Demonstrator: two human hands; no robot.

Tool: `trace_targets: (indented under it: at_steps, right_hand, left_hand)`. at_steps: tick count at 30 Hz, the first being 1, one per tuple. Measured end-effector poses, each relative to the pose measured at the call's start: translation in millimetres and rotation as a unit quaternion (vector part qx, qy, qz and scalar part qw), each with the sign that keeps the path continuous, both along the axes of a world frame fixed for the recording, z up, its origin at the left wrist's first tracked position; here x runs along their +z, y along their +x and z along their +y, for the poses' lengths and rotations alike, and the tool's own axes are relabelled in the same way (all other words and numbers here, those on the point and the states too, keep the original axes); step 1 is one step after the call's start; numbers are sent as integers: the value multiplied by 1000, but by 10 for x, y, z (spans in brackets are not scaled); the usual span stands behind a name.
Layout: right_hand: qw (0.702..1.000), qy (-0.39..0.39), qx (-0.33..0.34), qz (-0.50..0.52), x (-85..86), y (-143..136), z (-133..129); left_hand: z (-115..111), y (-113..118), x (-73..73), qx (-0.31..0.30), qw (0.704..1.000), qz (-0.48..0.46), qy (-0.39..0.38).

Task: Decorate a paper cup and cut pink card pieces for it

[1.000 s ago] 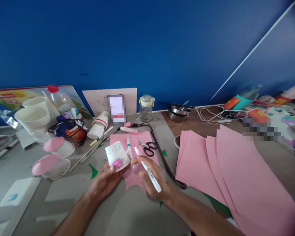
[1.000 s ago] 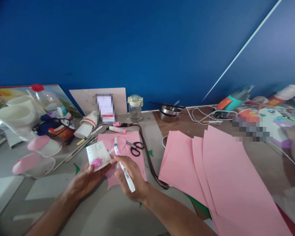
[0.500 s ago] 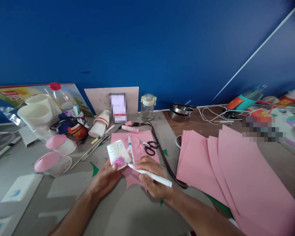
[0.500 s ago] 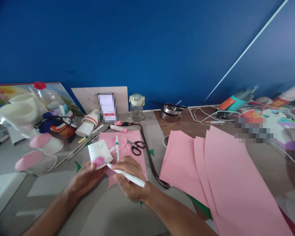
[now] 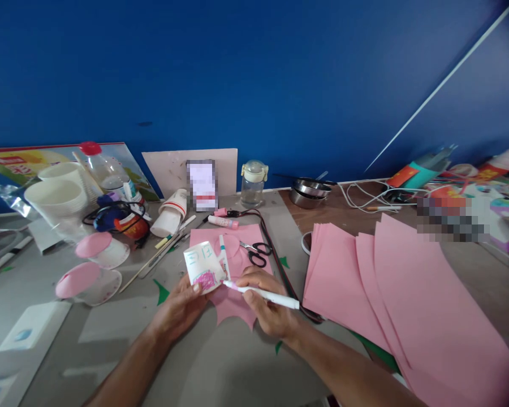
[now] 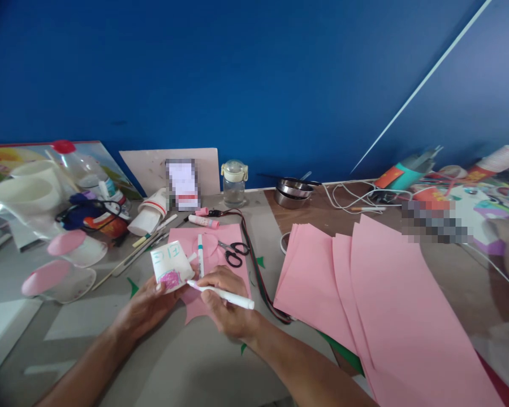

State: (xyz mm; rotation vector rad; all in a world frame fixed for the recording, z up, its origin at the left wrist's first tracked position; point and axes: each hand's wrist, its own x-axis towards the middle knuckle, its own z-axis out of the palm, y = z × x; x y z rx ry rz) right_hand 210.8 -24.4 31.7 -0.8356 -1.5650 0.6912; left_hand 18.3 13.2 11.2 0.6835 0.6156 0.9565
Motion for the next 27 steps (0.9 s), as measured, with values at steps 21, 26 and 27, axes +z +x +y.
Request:
trace_targets:
  at_steps: [21,26,27]
  right_hand:
    - [999,2,-24,25,-10,-18,22]
    - [1000,-6,1,16,-3,-14,11]
    - [1000,-3,3,15,-4,-14,10]
  left_hand:
    - [-8,-13,-3,-41,998,26,35]
    - [-4,-4,-1,-52,997,28,40]
    - [-3,-3,-3,-51,997,29,41]
